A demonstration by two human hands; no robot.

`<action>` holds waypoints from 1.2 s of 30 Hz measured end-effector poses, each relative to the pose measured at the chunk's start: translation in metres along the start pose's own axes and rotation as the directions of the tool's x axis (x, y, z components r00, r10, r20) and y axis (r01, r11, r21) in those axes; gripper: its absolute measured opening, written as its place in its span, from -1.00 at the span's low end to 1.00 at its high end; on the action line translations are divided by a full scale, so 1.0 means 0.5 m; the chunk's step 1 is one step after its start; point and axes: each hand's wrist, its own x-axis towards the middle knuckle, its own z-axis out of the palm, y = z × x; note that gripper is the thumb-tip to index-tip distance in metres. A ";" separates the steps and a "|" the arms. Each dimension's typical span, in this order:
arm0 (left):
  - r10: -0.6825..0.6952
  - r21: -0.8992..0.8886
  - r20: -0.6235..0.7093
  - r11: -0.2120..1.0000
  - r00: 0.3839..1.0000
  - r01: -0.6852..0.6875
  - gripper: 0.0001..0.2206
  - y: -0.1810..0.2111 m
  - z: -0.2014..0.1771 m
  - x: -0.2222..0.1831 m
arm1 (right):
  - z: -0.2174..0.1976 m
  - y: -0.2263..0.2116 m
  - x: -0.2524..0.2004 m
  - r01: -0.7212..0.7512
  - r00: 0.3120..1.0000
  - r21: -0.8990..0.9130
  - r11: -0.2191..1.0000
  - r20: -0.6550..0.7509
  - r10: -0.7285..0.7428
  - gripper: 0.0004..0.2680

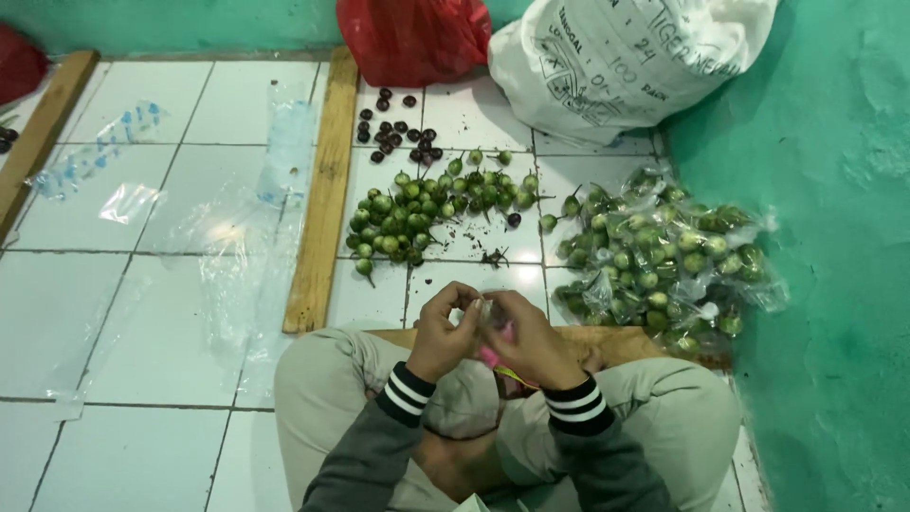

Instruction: Cleaning small green vegetables by wiping them individually with a cloth while sitting on the floor.

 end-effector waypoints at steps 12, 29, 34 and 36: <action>-0.030 -0.152 0.284 0.985 0.958 0.076 -0.72 0.006 0.031 -0.024 | -0.008 -0.021 0.011 0.165 0.849 -0.119 0.979 -0.488 -0.203 -0.84; -0.401 0.370 0.550 0.903 0.732 0.216 -0.68 0.089 -0.029 0.014 | -0.018 0.087 0.001 0.392 0.913 -0.658 0.643 0.193 -0.358 -0.90; -0.339 0.387 0.587 0.915 0.735 0.113 -0.73 0.032 -0.038 -0.010 | -0.017 0.094 0.014 0.148 0.976 -0.477 0.867 0.213 -0.049 -0.83; -0.248 0.485 0.594 0.869 0.765 -0.095 -0.72 0.009 -0.046 -0.015 | -0.019 0.154 0.038 -0.151 0.907 -0.107 0.983 0.382 0.180 -0.75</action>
